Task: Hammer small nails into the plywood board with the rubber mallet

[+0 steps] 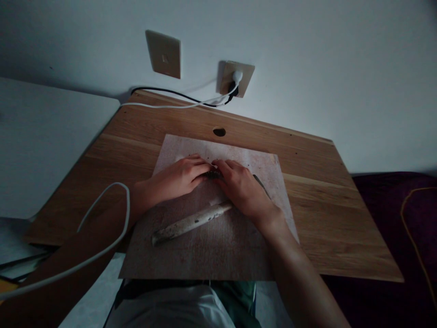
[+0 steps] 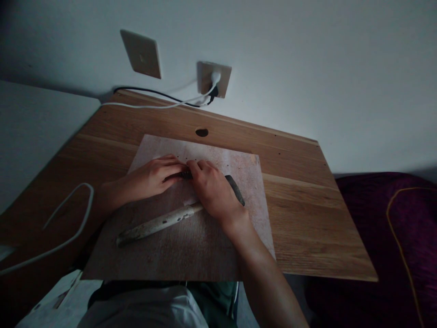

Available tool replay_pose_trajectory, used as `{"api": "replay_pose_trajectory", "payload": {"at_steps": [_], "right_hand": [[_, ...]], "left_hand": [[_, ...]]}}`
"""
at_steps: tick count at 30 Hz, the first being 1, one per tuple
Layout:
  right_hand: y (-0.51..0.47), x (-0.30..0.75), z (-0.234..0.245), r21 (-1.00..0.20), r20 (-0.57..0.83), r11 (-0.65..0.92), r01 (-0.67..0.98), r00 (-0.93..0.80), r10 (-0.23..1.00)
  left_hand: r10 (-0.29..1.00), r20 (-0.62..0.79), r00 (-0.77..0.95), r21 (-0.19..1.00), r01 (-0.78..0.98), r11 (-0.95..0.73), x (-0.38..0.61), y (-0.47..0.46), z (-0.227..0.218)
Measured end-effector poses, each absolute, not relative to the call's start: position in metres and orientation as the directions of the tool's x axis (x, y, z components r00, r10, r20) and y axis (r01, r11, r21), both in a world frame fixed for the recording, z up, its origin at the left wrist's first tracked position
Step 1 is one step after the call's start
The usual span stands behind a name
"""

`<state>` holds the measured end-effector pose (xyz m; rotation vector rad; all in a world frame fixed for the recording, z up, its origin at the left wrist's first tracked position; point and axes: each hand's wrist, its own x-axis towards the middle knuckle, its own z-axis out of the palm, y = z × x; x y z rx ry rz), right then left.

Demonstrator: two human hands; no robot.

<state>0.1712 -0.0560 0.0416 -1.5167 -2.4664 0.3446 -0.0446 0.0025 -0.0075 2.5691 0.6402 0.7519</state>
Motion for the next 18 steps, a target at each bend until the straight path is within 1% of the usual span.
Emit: {"api": "replay_pose_trajectory", "payload": {"at_steps": [11, 18], "right_hand": [[-0.0549, 0.1713, 0.0391, -0.319, 0.073, 0.453, 0.832, -0.455, 0.887], [-0.0571, 0.1708, 0.0418, -0.322, 0.058, 0.459, 0.828, -0.467, 0.882]], "left_hand": [[0.526, 0.406, 0.747, 0.481, 0.315, -0.818, -0.0437, 0.0017, -0.0053], [0.529, 0.387, 0.755, 0.461, 0.338, -0.82, -0.045, -0.0009, -0.0013]]}}
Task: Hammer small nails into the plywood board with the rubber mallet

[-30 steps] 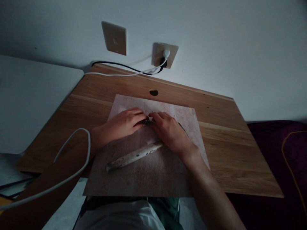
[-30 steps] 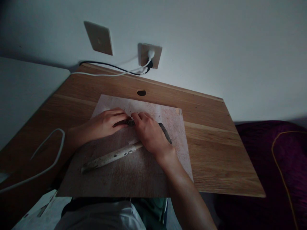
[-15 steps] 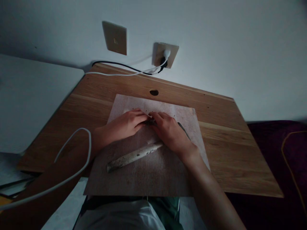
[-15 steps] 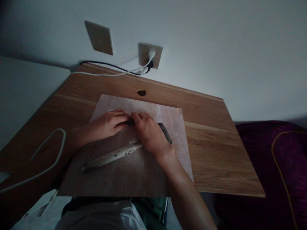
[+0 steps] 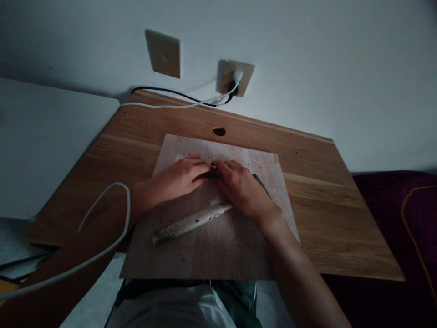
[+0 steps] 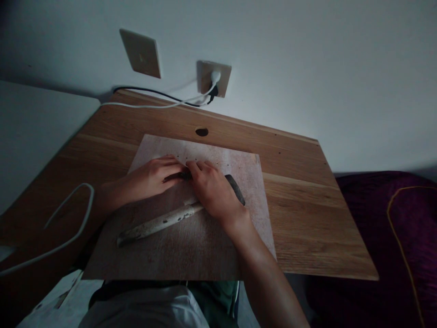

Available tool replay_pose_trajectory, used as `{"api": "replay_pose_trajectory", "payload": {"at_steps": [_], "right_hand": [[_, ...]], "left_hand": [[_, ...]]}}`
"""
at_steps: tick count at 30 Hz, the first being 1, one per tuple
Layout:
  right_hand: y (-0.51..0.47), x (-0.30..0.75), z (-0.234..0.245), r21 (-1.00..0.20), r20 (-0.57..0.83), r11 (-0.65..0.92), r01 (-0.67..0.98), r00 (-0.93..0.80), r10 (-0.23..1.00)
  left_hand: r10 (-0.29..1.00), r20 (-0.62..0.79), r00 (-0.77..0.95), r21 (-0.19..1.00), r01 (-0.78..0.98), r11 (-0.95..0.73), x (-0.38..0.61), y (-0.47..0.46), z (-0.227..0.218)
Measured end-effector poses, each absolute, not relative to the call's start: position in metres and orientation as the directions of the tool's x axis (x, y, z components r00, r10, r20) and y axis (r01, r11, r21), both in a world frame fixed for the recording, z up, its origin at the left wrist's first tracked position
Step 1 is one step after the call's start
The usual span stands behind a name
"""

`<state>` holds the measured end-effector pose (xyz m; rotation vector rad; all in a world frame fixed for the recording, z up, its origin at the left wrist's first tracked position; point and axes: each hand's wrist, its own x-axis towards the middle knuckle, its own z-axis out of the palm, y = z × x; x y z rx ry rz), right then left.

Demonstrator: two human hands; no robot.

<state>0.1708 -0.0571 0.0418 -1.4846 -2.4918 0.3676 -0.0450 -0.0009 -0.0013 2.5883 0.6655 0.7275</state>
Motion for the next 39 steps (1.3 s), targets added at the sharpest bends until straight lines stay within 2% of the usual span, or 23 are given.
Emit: {"api": "replay_pose_trajectory", "payload": {"at_steps": [14, 28, 30, 35, 39], "right_hand": [[-0.057, 0.171, 0.05, -0.32, -0.021, 0.437, 0.841, -0.467, 0.884], [-0.06, 0.172, 0.046, -0.328, 0.006, 0.452, 0.83, -0.477, 0.879], [-0.061, 0.173, 0.047, -0.355, 0.054, 0.459, 0.815, -0.472, 0.88], [-0.059, 0.185, 0.067, -0.444, 0.28, 0.467, 0.764, -0.377, 0.883], [-0.067, 0.201, 0.082, -0.438, 0.337, 0.448, 0.78, -0.319, 0.886]], "left_hand": [[0.493, 0.354, 0.795, 0.348, 0.377, -0.858, -0.049, -0.003, 0.005], [0.504, 0.357, 0.786, 0.374, 0.374, -0.849, -0.049, -0.003, 0.006], [0.517, 0.369, 0.773, 0.374, 0.386, -0.843, -0.05, -0.003, 0.007], [0.527, 0.427, 0.735, 0.377, 0.385, -0.843, -0.052, 0.0, 0.006], [0.523, 0.417, 0.743, 0.41, 0.36, -0.838, -0.052, 0.002, 0.005]]}}
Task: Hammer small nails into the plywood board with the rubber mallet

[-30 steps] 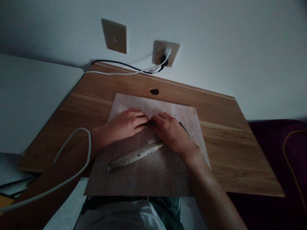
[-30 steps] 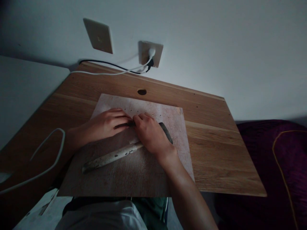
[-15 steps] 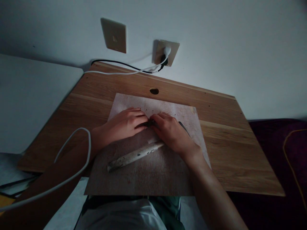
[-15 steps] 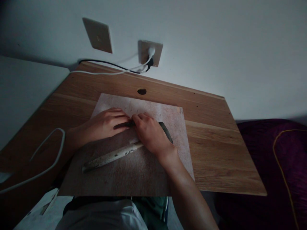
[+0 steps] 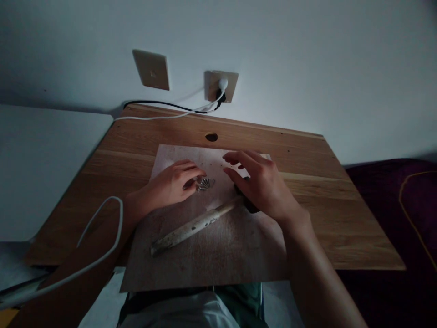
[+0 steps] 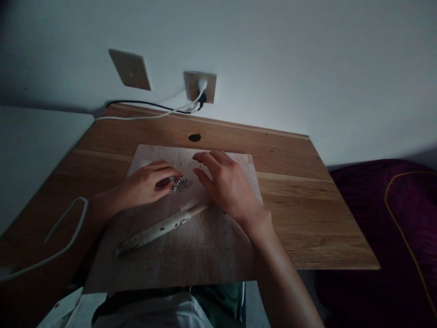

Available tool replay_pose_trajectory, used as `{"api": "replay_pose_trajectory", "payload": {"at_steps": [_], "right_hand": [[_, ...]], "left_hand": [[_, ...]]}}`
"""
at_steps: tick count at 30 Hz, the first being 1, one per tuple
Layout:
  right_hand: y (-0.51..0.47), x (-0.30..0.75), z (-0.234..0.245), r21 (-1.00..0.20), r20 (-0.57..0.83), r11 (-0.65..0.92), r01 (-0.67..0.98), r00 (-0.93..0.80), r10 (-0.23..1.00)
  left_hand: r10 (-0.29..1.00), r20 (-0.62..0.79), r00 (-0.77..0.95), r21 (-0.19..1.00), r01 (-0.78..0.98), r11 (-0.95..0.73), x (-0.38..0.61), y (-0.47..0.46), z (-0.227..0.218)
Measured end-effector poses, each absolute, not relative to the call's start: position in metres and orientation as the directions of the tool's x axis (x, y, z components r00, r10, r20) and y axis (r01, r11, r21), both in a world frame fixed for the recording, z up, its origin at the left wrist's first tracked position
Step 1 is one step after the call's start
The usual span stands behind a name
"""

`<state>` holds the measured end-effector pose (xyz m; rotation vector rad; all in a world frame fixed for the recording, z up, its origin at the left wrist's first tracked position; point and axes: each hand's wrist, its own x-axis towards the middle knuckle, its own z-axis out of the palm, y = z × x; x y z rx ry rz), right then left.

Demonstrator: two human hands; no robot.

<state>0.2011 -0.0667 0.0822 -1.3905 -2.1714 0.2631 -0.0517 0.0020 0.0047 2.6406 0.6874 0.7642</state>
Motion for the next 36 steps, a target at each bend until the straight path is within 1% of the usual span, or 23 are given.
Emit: {"api": "replay_pose_trajectory", "payload": {"at_steps": [2, 5, 7, 9, 11, 13, 15, 18, 22, 25, 29, 33, 36], "right_hand": [[-0.079, 0.205, 0.082, -0.444, 0.303, 0.456, 0.772, -0.35, 0.887], [-0.109, 0.201, 0.073, -0.48, 0.243, 0.508, 0.715, -0.448, 0.861], [-0.132, 0.194, 0.064, -0.509, 0.271, 0.523, 0.683, -0.449, 0.851], [-0.153, 0.183, 0.055, -0.538, 0.341, 0.521, 0.663, -0.393, 0.854], [-0.169, 0.172, 0.047, -0.585, 0.353, 0.469, 0.661, -0.313, 0.882], [-0.178, 0.161, 0.04, -0.611, 0.322, 0.412, 0.676, -0.263, 0.909], [-0.18, 0.15, 0.035, -0.593, 0.276, 0.368, 0.716, -0.248, 0.929], [-0.176, 0.139, 0.031, -0.539, 0.163, 0.306, 0.785, -0.259, 0.952], [-0.174, 0.132, 0.033, -0.54, 0.07, 0.203, 0.817, -0.196, 0.978], [-0.18, 0.13, 0.038, -0.545, 0.049, 0.143, 0.826, -0.138, 0.989], [-0.195, 0.127, 0.039, -0.525, 0.054, 0.065, 0.849, -0.043, 0.998], [-0.209, 0.126, 0.035, -0.494, 0.04, -0.045, 0.868, 0.075, 0.996], [-0.218, 0.128, 0.03, -0.484, 0.003, -0.137, 0.865, 0.158, 0.987]], "left_hand": [[0.527, 0.402, 0.749, 0.43, 0.353, -0.831, -0.051, 0.002, 0.005], [0.542, 0.376, 0.751, 0.468, 0.352, -0.811, -0.05, 0.001, 0.006], [0.552, 0.348, 0.757, 0.496, 0.351, -0.794, -0.051, 0.0, 0.007], [0.558, 0.313, 0.769, 0.522, 0.351, -0.777, -0.053, 0.0, 0.01], [0.564, 0.289, 0.774, 0.539, 0.355, -0.764, -0.055, 0.001, 0.012], [0.574, 0.288, 0.767, 0.54, 0.365, -0.759, -0.056, 0.003, 0.015], [0.593, 0.314, 0.741, 0.525, 0.385, -0.759, -0.057, 0.004, 0.015], [0.617, 0.378, 0.69, 0.481, 0.423, -0.768, -0.058, 0.009, 0.011], [0.665, 0.43, 0.61, 0.413, 0.522, -0.746, -0.06, 0.018, -0.001], [0.703, 0.466, 0.537, 0.379, 0.597, -0.707, -0.064, 0.026, -0.007], [0.762, 0.499, 0.413, 0.384, 0.682, -0.622, -0.074, 0.037, -0.012], [0.825, 0.477, 0.302, 0.399, 0.762, -0.51, -0.082, 0.047, -0.02], [0.851, 0.44, 0.287, 0.402, 0.784, -0.473, -0.082, 0.05, -0.027]]}}
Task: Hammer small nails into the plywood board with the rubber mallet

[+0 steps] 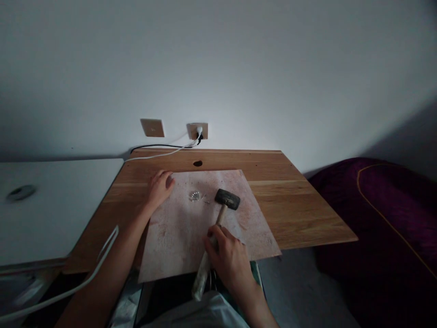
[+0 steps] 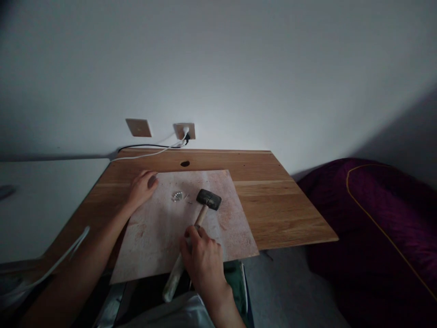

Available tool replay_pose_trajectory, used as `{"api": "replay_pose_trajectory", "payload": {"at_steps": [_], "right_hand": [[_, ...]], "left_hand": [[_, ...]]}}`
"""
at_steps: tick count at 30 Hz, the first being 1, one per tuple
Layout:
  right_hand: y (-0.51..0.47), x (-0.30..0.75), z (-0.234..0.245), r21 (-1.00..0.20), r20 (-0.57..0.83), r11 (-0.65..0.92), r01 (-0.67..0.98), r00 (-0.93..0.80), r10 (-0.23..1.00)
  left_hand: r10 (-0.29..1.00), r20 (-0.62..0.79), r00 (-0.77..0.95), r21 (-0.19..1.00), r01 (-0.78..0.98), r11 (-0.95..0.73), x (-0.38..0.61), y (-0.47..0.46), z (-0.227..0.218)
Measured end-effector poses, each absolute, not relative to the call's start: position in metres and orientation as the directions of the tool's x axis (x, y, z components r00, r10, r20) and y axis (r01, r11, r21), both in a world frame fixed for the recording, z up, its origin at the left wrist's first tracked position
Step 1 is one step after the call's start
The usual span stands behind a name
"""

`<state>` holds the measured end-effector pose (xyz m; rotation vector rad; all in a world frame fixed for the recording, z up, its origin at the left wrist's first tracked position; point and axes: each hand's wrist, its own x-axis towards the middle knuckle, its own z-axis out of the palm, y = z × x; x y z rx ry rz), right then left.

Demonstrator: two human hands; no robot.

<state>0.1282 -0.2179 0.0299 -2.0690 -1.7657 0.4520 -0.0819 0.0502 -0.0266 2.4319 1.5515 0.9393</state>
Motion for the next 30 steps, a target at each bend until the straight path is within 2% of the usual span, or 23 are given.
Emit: {"api": "replay_pose_trajectory", "payload": {"at_steps": [3, 6, 10, 18, 23, 30], "right_hand": [[-0.226, 0.135, 0.025, -0.479, -0.009, -0.196, 0.856, 0.219, 0.976], [-0.233, 0.143, 0.018, -0.477, 0.041, -0.198, 0.856, 0.247, 0.968], [-0.241, 0.152, 0.009, -0.438, 0.168, -0.135, 0.889, 0.229, 0.959], [-0.244, 0.159, 0.009, -0.45, 0.324, 0.066, 0.89, 0.094, 0.941], [-0.231, 0.168, 0.004, -0.53, 0.288, -0.001, 0.848, 0.181, 0.94], [-0.192, 0.175, 0.006, -0.44, 0.303, -0.09, 0.893, 0.242, 0.922]], "left_hand": [[0.849, 0.431, 0.306, 0.379, 0.792, -0.478, -0.079, 0.05, -0.029], [0.85, 0.435, 0.297, 0.374, 0.8, -0.47, -0.078, 0.049, -0.029], [0.85, 0.44, 0.289, 0.374, 0.801, -0.467, -0.078, 0.049, -0.03], [0.842, 0.471, 0.263, 0.401, 0.786, -0.47, -0.078, 0.055, -0.038], [0.845, 0.46, 0.275, 0.417, 0.773, -0.478, -0.08, 0.059, -0.041], [0.834, 0.476, 0.279, 0.462, 0.728, -0.507, -0.083, 0.059, -0.039]]}}
